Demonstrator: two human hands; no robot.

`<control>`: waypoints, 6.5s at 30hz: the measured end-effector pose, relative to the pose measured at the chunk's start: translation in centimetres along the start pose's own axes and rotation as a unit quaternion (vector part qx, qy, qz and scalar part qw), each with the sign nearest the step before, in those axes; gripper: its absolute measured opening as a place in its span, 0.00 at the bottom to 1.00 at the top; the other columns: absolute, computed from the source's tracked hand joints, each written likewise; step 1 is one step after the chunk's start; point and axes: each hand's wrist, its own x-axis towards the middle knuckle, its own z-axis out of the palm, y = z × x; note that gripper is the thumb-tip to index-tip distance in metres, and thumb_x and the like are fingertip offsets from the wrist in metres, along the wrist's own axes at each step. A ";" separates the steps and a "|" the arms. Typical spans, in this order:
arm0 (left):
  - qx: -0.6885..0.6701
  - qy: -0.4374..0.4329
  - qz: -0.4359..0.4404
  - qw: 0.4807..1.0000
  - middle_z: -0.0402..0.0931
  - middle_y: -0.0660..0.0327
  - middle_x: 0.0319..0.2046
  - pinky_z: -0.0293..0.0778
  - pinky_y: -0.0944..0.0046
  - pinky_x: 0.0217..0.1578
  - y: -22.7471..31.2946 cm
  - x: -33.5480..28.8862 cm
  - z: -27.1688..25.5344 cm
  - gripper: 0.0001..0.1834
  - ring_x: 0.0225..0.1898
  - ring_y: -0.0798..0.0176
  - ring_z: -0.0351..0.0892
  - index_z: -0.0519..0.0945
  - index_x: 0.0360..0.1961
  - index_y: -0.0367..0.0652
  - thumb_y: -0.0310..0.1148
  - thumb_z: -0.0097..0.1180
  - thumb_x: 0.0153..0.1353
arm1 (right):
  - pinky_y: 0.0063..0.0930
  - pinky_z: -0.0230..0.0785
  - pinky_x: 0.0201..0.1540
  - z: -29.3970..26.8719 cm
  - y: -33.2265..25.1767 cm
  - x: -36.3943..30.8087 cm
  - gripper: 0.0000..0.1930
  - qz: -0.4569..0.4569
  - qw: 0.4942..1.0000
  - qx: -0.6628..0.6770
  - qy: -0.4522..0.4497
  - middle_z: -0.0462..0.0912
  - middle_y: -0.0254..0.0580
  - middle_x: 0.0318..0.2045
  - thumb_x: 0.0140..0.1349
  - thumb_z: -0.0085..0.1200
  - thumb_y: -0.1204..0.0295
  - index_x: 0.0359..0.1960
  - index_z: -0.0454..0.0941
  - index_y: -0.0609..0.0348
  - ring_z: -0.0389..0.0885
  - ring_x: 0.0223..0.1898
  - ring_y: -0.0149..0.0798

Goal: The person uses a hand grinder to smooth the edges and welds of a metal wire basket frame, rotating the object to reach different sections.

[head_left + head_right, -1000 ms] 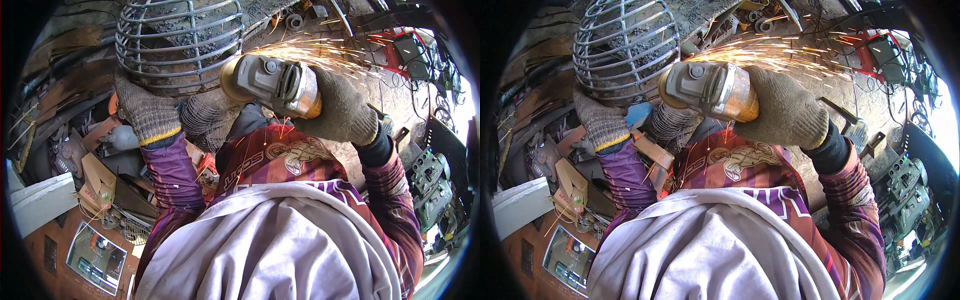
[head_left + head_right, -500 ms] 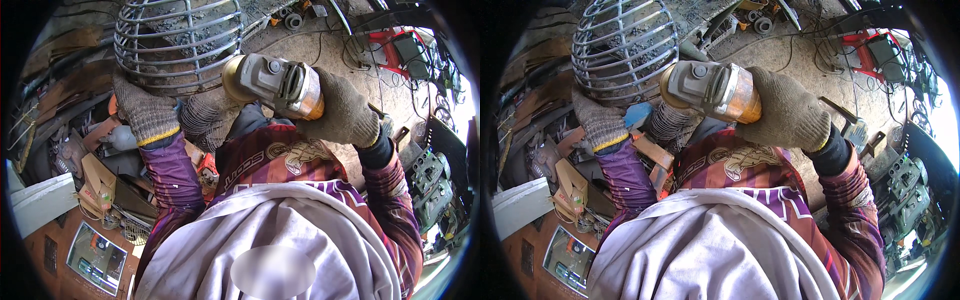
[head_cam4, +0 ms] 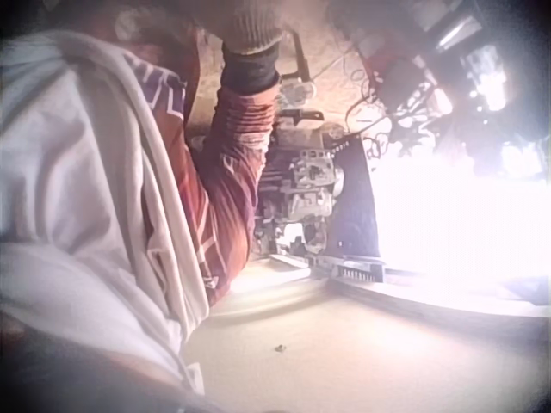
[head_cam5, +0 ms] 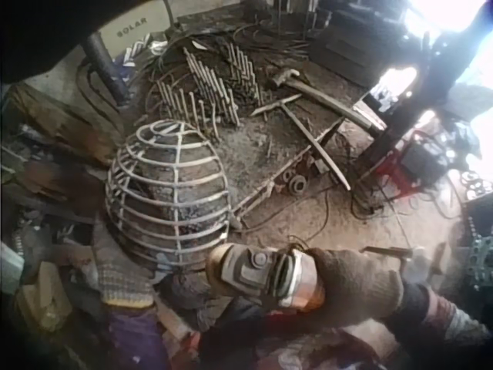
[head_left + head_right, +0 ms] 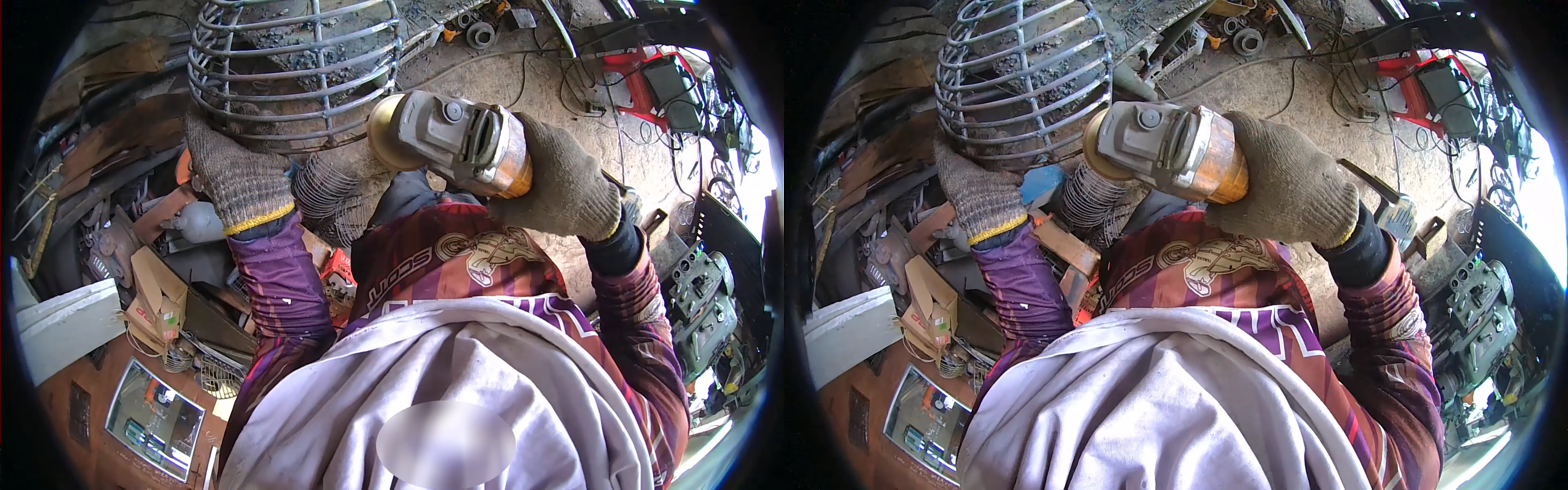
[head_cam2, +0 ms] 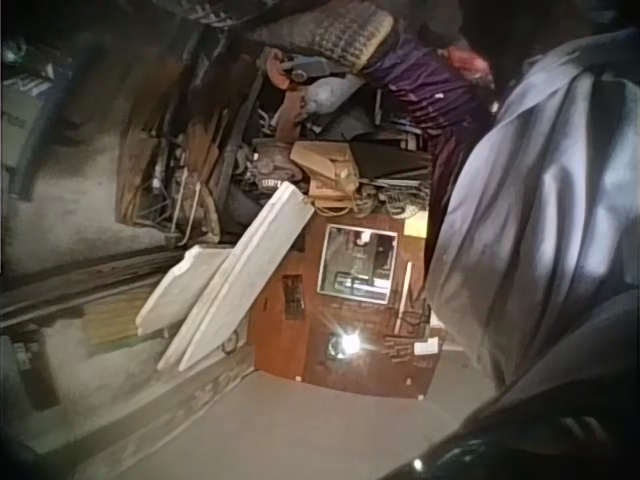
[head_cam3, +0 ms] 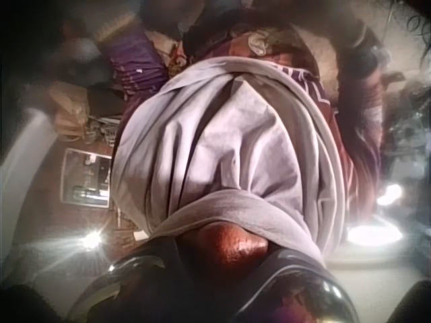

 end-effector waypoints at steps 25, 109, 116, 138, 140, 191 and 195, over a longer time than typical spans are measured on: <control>0.001 -0.052 0.025 0.998 0.71 0.54 0.64 0.73 0.39 0.59 0.1 -0.2 0.0 0.28 0.62 0.45 0.72 0.73 0.64 0.50 0.52 0.38 0.71 | 0.42 0.77 0.50 -0.8 -0.1 0.2 0.38 -0.002 1.000 0.011 -0.025 0.84 0.54 0.43 0.40 0.74 0.60 0.55 0.75 0.60 0.84 0.46 0.55; 0.087 0.011 0.063 0.994 0.81 0.55 0.50 0.81 0.41 0.48 2.2 2.6 0.3 0.22 0.48 0.50 0.83 0.77 0.57 0.47 0.50 0.48 0.71 | 0.41 0.75 0.53 2.2 2.9 2.6 0.39 -0.061 0.976 0.210 -0.014 0.83 0.53 0.48 0.41 0.73 0.64 0.58 0.73 0.63 0.83 0.49 0.52; 0.118 0.016 0.073 0.990 0.81 0.56 0.49 0.82 0.40 0.45 2.0 1.6 1.1 0.22 0.46 0.50 0.83 0.78 0.56 0.49 0.51 0.48 0.70 | 0.39 0.72 0.58 2.3 4.1 1.1 0.44 0.009 0.986 0.163 -0.026 0.81 0.50 0.52 0.39 0.74 0.68 0.62 0.70 0.63 0.81 0.53 0.46; 0.114 0.027 0.079 0.990 0.79 0.55 0.56 0.80 0.41 0.52 2.1 1.2 1.4 0.23 0.53 0.48 0.81 0.76 0.60 0.48 0.49 0.47 0.71 | 0.39 0.71 0.60 2.9 4.9 1.2 0.50 -0.040 0.993 0.106 0.022 0.80 0.52 0.55 0.39 0.79 0.62 0.66 0.66 0.63 0.80 0.56 0.48; 0.126 0.021 0.084 0.988 0.79 0.55 0.56 0.80 0.40 0.52 2.3 1.9 0.9 0.23 0.53 0.48 0.81 0.76 0.60 0.47 0.49 0.47 0.71 | 0.39 0.71 0.60 3.6 5.1 1.2 0.51 -0.027 0.989 0.142 0.021 0.80 0.53 0.55 0.39 0.80 0.61 0.66 0.66 0.63 0.80 0.56 0.48; 0.278 -0.058 0.097 0.954 0.69 0.55 0.65 0.77 0.38 0.56 2.2 0.9 1.5 0.36 0.59 0.45 0.75 0.71 0.65 0.54 0.66 0.47 0.66 | 0.43 0.72 0.55 14.8 8.2 1.2 0.44 -0.058 0.947 0.255 0.187 0.79 0.55 0.51 0.42 0.74 0.56 0.61 0.70 0.62 0.79 0.52 0.57; 0.283 -0.053 0.082 0.954 0.68 0.54 0.66 0.74 0.29 0.55 2.2 1.3 0.7 0.41 0.63 0.40 0.70 0.69 0.67 0.56 0.71 0.44 0.63 | 0.43 0.72 0.56 14.7 7.6 1.3 0.45 -0.068 0.929 0.318 0.177 0.79 0.57 0.52 0.41 0.74 0.55 0.62 0.70 0.62 0.79 0.53 0.57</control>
